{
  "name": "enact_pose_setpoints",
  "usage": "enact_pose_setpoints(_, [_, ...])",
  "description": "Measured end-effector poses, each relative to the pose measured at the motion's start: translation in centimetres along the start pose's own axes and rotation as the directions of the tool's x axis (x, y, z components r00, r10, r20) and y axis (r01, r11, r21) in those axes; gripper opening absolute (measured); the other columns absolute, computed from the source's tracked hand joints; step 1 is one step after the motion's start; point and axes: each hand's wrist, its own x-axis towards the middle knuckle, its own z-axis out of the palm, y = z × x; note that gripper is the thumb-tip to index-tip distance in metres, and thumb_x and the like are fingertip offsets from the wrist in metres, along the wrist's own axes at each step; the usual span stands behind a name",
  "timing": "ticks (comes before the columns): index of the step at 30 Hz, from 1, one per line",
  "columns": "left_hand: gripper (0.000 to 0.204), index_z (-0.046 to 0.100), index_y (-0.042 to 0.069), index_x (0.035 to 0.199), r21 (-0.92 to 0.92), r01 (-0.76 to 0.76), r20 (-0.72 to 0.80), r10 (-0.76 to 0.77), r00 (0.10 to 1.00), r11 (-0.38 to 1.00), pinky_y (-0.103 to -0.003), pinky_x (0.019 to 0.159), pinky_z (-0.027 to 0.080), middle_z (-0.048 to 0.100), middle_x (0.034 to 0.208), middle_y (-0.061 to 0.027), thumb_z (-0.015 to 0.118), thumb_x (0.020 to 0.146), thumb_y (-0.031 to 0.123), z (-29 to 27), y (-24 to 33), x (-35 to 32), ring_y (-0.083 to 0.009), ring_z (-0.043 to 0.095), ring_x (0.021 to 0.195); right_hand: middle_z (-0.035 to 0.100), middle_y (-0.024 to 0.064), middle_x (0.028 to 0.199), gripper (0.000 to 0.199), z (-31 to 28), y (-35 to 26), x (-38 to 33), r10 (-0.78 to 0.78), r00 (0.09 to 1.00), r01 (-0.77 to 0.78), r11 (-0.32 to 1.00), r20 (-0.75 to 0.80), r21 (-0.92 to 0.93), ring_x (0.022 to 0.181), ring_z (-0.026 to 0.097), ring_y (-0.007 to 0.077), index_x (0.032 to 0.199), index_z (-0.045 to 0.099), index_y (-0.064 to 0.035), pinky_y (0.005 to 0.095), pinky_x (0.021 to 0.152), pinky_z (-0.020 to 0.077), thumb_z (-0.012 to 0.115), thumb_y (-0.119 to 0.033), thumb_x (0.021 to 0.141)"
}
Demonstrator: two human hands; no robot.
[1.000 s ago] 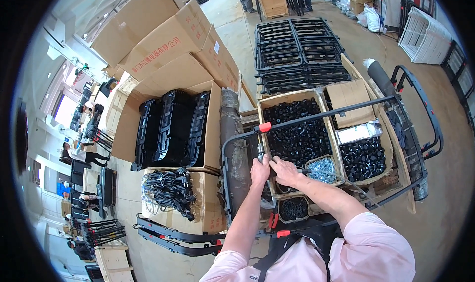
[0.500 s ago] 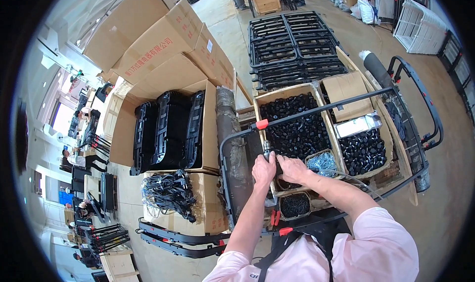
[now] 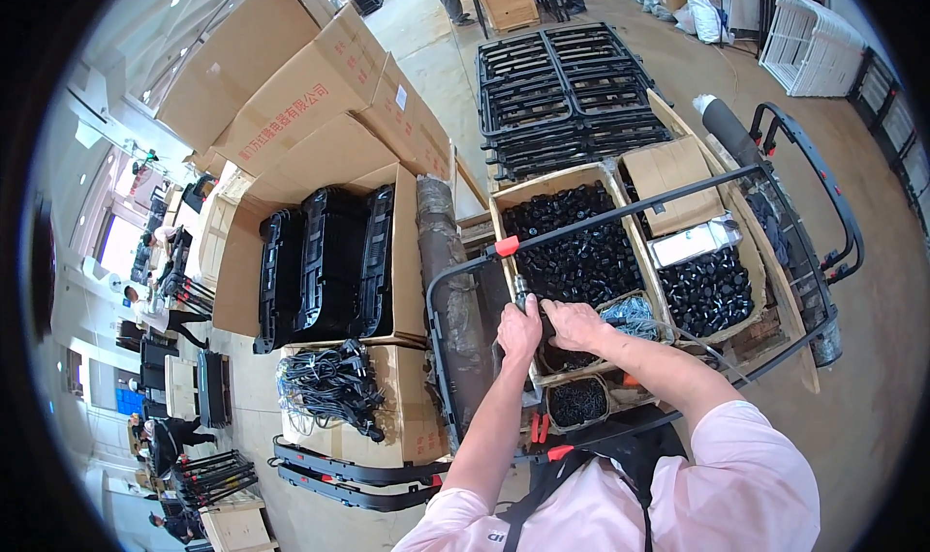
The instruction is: The recorder is assembling a power tool, specifically connecting wiring and using an electric screwdriver to fasten screws into the housing.
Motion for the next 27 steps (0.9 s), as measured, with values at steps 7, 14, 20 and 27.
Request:
enact_pose_setpoints(7, [0.064, 0.065, -0.006, 0.110, 0.008, -0.002, 0.004, 0.002, 1.000, 1.000, -0.059, 0.092, 0.053, 0.070, 0.112, -0.0326, 0.054, 0.102, 0.057, -0.1, 0.1, 0.4, -0.0513, 0.068, 0.105, 0.071, 0.0241, 0.108, 0.075, -0.1, 0.1, 0.4, 0.006, 1.000, -0.006, 1.000, 0.007, 0.000, 0.102, 0.071, 0.0415, 0.131, 0.050, 0.0049, 0.0490, 0.086, 0.0591, 0.086, -0.025, 0.073])
enact_pose_setpoints(14, [0.065, 0.066, -0.006, 0.109, 0.027, -0.001, 0.007, 0.001, 1.000, 1.000, -0.058, 0.092, 0.054, 0.071, 0.111, -0.0317, 0.055, 0.101, 0.058, 0.2, 0.1, 1.0, -0.0501, 0.069, 0.104, 0.073, 0.0261, 0.108, 0.074, -1.0, -0.4, 0.5, 0.035, 0.999, -0.034, 0.999, 0.032, -0.015, 0.101, 0.073, 0.0412, 0.132, 0.049, 0.0067, 0.0481, 0.086, 0.0600, 0.086, -0.027, 0.077])
enact_pose_setpoints(20, [0.064, 0.066, -0.005, 0.106, 0.093, -0.049, -0.004, 0.049, 0.999, 0.994, -0.057, 0.086, 0.058, 0.072, 0.104, -0.0296, 0.057, 0.100, 0.058, 0.4, 0.4, 1.7, -0.0483, 0.072, 0.096, 0.072, 0.0279, 0.107, 0.085, -0.7, 0.5, 0.6, 0.023, 1.000, -0.023, 1.000, -0.019, -0.014, 0.101, 0.072, 0.0423, 0.139, 0.046, 0.0050, 0.0494, 0.087, 0.0586, 0.088, -0.026, 0.073])
enact_pose_setpoints(27, [0.064, 0.067, -0.004, 0.104, 0.168, -0.041, 0.020, 0.038, 0.999, 0.985, -0.055, 0.085, 0.059, 0.074, 0.102, -0.0275, 0.058, 0.099, 0.059, 0.4, 0.6, 2.4, -0.0464, 0.073, 0.096, 0.073, 0.0276, 0.107, 0.090, -0.6, 0.8, 1.0, 0.024, 1.000, -0.024, 1.000, -0.015, 0.000, 0.101, 0.072, 0.0431, 0.143, 0.042, 0.0044, 0.0499, 0.086, 0.0587, 0.089, -0.027, 0.073])
